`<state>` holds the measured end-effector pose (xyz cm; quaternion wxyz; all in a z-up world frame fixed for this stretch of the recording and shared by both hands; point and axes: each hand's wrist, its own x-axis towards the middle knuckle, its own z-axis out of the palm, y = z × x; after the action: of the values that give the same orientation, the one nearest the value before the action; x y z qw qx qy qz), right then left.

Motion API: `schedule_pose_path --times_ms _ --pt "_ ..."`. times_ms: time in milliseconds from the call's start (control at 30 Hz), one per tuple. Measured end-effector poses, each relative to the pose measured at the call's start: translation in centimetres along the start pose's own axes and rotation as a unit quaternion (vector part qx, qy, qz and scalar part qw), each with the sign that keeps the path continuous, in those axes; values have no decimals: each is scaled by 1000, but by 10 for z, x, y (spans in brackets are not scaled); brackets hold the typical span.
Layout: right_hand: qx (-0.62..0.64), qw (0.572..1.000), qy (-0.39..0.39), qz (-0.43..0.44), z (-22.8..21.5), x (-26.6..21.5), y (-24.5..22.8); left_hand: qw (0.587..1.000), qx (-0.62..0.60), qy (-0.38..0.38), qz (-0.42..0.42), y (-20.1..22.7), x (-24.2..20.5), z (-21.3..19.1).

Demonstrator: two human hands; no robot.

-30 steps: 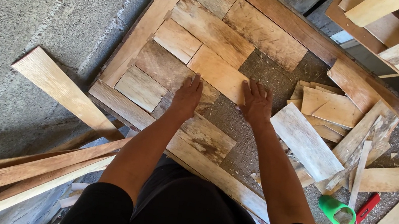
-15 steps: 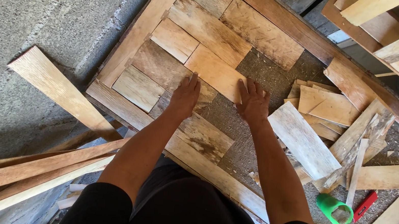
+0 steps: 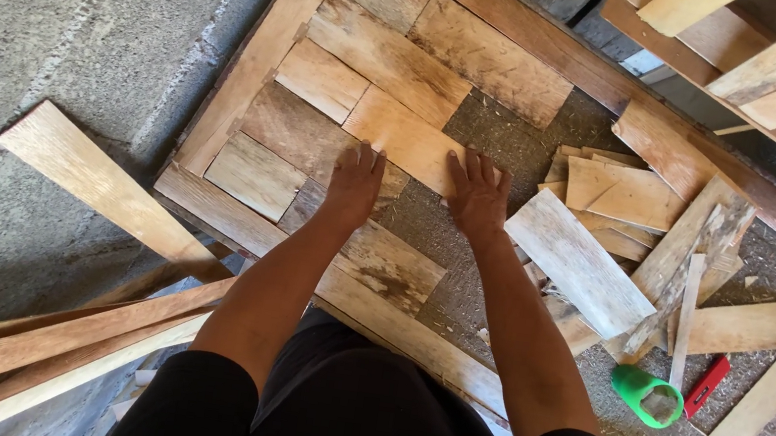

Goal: Arranging and fitting small wooden planks into a larger rectangular wooden frame on a workbench.

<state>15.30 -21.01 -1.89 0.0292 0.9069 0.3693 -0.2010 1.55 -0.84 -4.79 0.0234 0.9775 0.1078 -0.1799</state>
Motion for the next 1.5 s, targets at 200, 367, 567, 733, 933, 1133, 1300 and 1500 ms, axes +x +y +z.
schedule_pose_path --times_ms 200,367,567,733,933,1133,1300,1500 --pt "95 991 73 61 3 -17 2 1000 3 -19 -17 4 2 -8" --pt "130 985 69 91 21 -20 12 999 2 -45 -7 3 -4 -20" --pt "155 982 53 95 21 -17 11 1000 3 -13 -9 4 -7 -20" --pt "151 983 46 89 19 -13 12 1000 -1 16 -6 4 -8 -22" --pt "130 985 -22 111 -15 -19 -3 999 30 22 7 2 -3 -13" --pt "42 998 15 53 13 -3 -15 1000 4 -3 -2 1 -5 -19" --pt "43 996 -15 70 -8 -4 -25 997 0 -74 12 -2 -13 -61" --pt "31 995 -38 83 -13 -4 -30 991 -110 -76 10 -24 -6 -62"
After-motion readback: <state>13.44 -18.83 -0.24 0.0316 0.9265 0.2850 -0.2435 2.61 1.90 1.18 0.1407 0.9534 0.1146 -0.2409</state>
